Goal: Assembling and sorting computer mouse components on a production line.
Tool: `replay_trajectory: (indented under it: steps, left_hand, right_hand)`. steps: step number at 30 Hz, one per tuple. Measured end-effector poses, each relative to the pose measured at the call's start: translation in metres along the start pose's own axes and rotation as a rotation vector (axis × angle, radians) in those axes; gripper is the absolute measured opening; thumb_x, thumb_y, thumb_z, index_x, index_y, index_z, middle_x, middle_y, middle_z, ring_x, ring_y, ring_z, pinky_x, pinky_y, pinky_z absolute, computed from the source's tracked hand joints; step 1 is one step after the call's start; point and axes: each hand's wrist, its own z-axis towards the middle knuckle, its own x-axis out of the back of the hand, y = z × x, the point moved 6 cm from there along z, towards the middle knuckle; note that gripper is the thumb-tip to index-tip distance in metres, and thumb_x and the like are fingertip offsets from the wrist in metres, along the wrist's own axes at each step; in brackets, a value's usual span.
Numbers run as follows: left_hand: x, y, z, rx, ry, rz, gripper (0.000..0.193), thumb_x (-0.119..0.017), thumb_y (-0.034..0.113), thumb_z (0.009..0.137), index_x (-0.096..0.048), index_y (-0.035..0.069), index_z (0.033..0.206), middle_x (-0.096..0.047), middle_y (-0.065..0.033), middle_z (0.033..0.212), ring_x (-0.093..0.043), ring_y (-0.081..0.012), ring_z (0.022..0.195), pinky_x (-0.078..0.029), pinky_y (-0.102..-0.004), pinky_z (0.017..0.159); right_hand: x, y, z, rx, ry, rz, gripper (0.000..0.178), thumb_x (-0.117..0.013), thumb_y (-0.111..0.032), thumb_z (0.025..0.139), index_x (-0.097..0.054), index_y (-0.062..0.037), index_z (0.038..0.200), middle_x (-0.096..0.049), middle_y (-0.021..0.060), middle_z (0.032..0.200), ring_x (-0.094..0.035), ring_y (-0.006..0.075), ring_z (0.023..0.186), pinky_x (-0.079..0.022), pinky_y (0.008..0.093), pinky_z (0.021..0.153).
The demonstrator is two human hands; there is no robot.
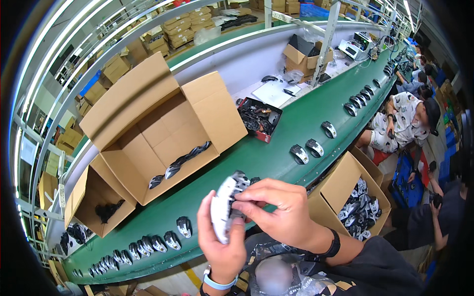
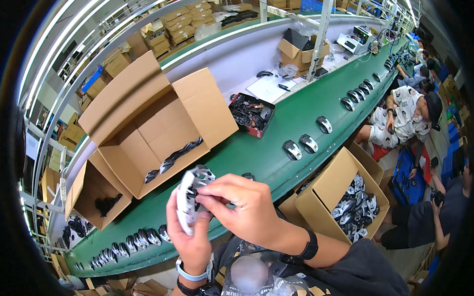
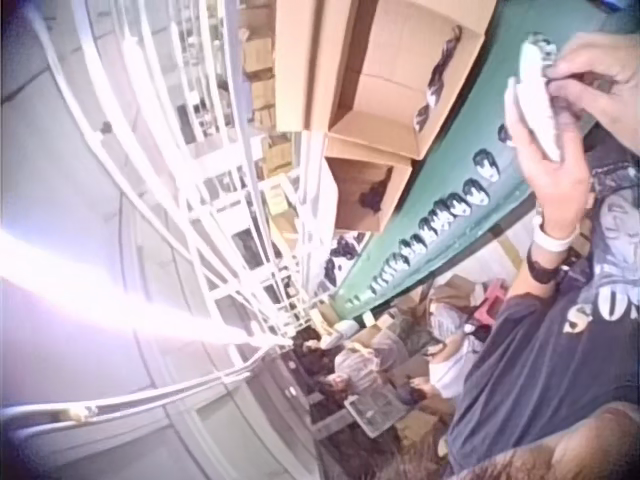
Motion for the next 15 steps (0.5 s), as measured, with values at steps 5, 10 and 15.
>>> replay_trajectory:
  steps: [5,10,15]
  left_hand:
    - [-0.002,-0.006,0.011,0.170,-0.048,-0.008,0.040,-0.055,-0.003,0.093,-0.046,-0.006,0.132,-0.063,-0.0106,0.104,-0.065,-0.0134,0.083,-0.058,-0.0263,0.068]
    - [-0.005,-0.008,0.015,0.167,-0.065,0.076,0.033,-0.056,-0.002,0.093,-0.053,-0.007,0.125,-0.065,-0.0083,0.096,-0.064,-0.0104,0.078,-0.058,-0.0248,0.060]
    - [-0.003,-0.001,0.018,0.127,0.016,0.138,0.032,-0.057,-0.002,0.092,-0.054,-0.007,0.123,-0.066,-0.0087,0.094,-0.065,-0.0107,0.074,-0.058,-0.0246,0.057]
  right_hand:
    - [0.012,-0.009,0.008,0.159,-0.071,-0.211,0.021,-0.075,-0.002,0.076,-0.070,0.0007,0.096,-0.067,0.0118,0.090,-0.068,0.0242,0.070,-0.055,0.0300,0.060]
    - [0.012,-0.021,0.007,0.408,-0.192,-0.499,0.033,-0.071,-0.004,0.066,-0.065,0.0038,0.098,-0.061,0.0114,0.089,-0.065,0.0231,0.078,-0.054,0.0294,0.061]
    - [0.004,-0.030,0.013,0.345,-0.262,-0.627,0.023,-0.072,-0.002,0.074,-0.065,0.0037,0.095,-0.063,0.0133,0.090,-0.065,0.0259,0.073,-0.055,0.0327,0.063]
